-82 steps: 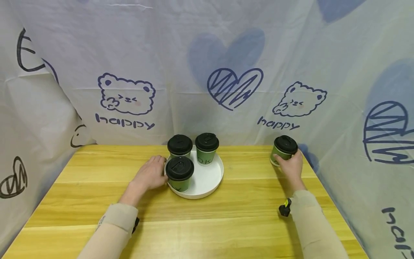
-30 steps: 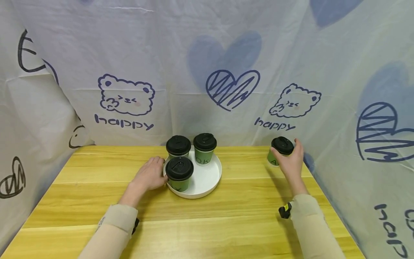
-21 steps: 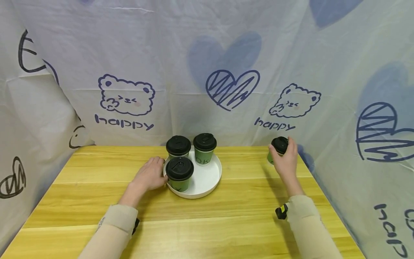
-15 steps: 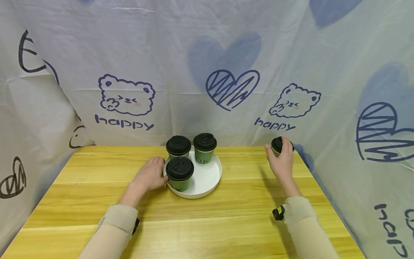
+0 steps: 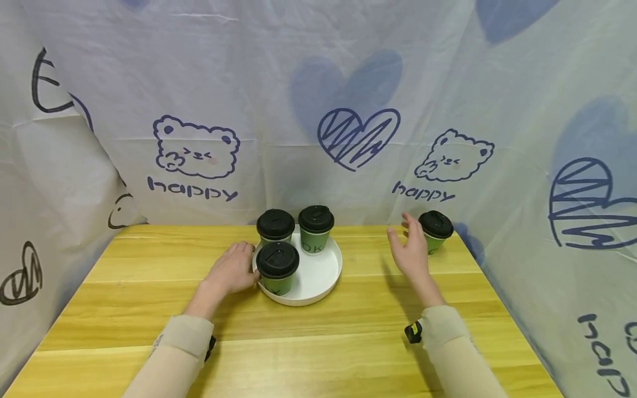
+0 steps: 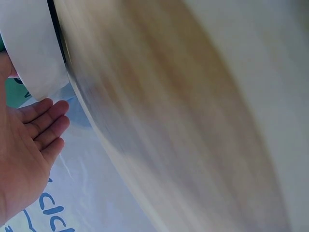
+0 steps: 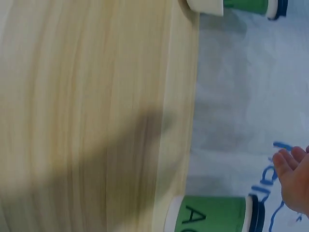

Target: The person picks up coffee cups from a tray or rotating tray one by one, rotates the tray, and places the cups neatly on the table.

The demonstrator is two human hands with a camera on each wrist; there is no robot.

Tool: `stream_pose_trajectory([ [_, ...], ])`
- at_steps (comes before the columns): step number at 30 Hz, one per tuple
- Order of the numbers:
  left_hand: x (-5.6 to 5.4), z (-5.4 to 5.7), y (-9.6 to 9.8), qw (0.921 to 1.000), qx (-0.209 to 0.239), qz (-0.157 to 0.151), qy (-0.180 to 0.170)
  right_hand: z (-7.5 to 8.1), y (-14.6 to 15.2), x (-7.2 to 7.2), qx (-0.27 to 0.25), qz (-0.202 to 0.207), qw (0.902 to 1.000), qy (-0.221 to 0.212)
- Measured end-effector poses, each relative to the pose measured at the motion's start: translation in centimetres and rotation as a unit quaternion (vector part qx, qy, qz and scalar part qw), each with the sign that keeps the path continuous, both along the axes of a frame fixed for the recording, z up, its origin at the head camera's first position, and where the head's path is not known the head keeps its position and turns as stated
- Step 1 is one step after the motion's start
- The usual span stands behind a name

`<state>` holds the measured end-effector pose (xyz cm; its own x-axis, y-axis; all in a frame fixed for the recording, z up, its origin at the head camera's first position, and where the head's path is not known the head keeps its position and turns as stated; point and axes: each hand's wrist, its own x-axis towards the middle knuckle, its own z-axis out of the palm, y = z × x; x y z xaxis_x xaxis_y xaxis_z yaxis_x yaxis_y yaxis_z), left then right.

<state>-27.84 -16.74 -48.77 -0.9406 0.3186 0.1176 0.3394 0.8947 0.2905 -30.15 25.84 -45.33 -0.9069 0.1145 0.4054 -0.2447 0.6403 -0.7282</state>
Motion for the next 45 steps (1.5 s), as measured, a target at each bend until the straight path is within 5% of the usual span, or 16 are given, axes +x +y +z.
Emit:
stream_pose_trajectory([
  [8, 0.0, 0.1, -0.1, 1.0000, -0.001, 0.002, -0.003, -0.8, -3.1, 0.2, 0.025, 0.053, 0.9982, -0.008],
  [25, 0.0, -0.2, -0.1, 1.0000, 0.000, 0.004, -0.003, -2.6, -7.7, 0.3, 0.070, 0.097, 0.9915, -0.051],
  [45, -0.2, -0.1, 0.0, 1.0000, 0.000, 0.004, -0.002, -4.2, -10.3, 0.2, 0.111, 0.110, 0.9799, -0.124],
])
